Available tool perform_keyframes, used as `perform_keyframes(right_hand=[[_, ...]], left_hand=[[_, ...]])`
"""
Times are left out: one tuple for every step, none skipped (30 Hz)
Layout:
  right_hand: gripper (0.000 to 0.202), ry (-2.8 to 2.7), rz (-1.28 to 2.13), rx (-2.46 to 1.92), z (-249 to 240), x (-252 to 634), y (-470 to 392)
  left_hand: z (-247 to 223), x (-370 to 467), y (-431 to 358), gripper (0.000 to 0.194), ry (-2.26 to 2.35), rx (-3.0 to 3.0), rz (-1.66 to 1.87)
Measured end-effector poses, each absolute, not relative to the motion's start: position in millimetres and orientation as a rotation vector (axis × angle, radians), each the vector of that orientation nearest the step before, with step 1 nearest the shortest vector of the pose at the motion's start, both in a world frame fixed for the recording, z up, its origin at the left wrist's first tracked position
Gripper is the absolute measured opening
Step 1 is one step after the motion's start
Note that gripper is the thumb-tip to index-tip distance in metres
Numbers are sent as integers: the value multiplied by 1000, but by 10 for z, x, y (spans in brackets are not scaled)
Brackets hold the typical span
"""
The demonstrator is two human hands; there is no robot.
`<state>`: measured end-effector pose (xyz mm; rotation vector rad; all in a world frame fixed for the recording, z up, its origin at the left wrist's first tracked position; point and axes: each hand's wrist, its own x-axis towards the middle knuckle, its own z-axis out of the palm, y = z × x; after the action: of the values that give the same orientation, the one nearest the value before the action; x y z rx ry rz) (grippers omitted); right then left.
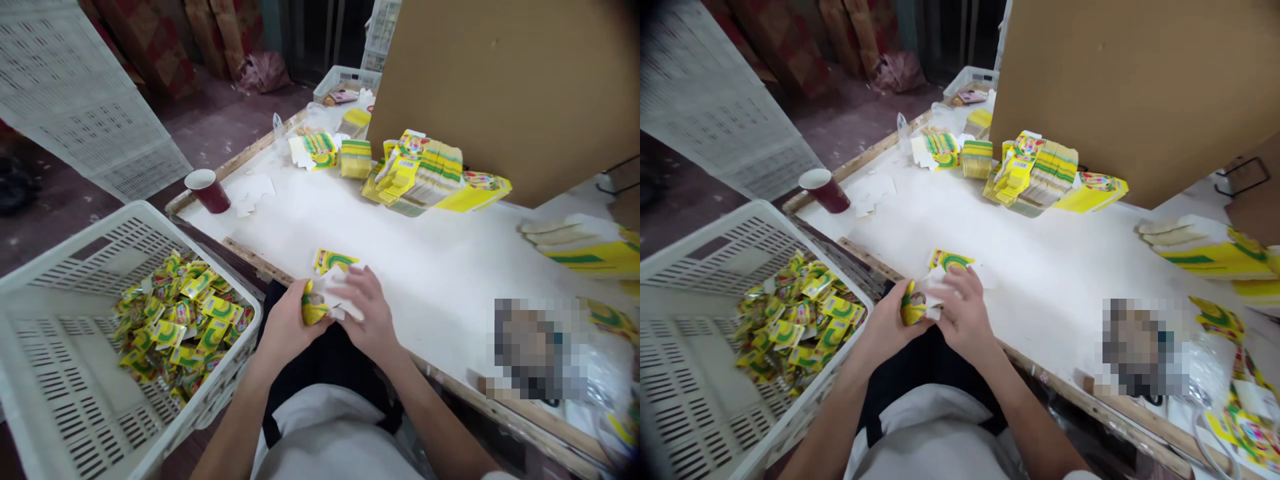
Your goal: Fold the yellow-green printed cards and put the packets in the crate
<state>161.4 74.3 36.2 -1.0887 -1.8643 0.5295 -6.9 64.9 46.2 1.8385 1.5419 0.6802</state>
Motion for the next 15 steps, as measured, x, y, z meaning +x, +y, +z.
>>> perform_keyframes(right_hand=[[50, -1711, 615, -1136, 338, 1595, 731], [63, -1566, 746, -1163, 311, 1574, 723], [70, -1442, 915, -1160, 282, 1551, 717], [71, -1346, 1109, -1129, 256, 1526, 714], [66, -1273, 1299, -1082, 234, 1501, 713], [59, -1217, 1463, -1035, 219, 1477, 714], [53, -1178, 1589, -997, 210, 1457, 717], [48, -1157, 1664, -967, 205, 1443, 722], [45, -1150, 1693, -947, 203, 1434, 727], [45, -1154, 1694, -937, 203, 1431, 731], [47, -1167, 1675, -932, 203, 1432, 732], [52, -1192, 1647, -928, 204, 1435, 728], [57, -1237, 1602, -928, 206, 1438, 719], [63, -1308, 1546, -940, 210, 1442, 706], [66, -1405, 1473, -958, 215, 1445, 691]], left_hand=[[426, -35, 634, 55, 1578, 1823, 715], [398, -2, 617, 57, 1611, 1827, 761], [377, 29, 599, 58, 1620, 1851, 799], [363, 57, 581, 60, 1603, 1892, 828], [353, 81, 564, 62, 1569, 1945, 853], [345, 100, 550, 63, 1527, 2002, 879], [337, 113, 538, 64, 1480, 2051, 903], [328, 119, 530, 63, 1438, 2087, 928], [318, 119, 524, 60, 1411, 2109, 952], [307, 114, 521, 54, 1406, 2113, 970], [294, 105, 521, 48, 1419, 2100, 973], [281, 94, 522, 43, 1438, 2076, 951], [267, 84, 526, 40, 1455, 2046, 911], [251, 76, 530, 40, 1469, 2010, 861], [234, 72, 536, 43, 1482, 1972, 822]])
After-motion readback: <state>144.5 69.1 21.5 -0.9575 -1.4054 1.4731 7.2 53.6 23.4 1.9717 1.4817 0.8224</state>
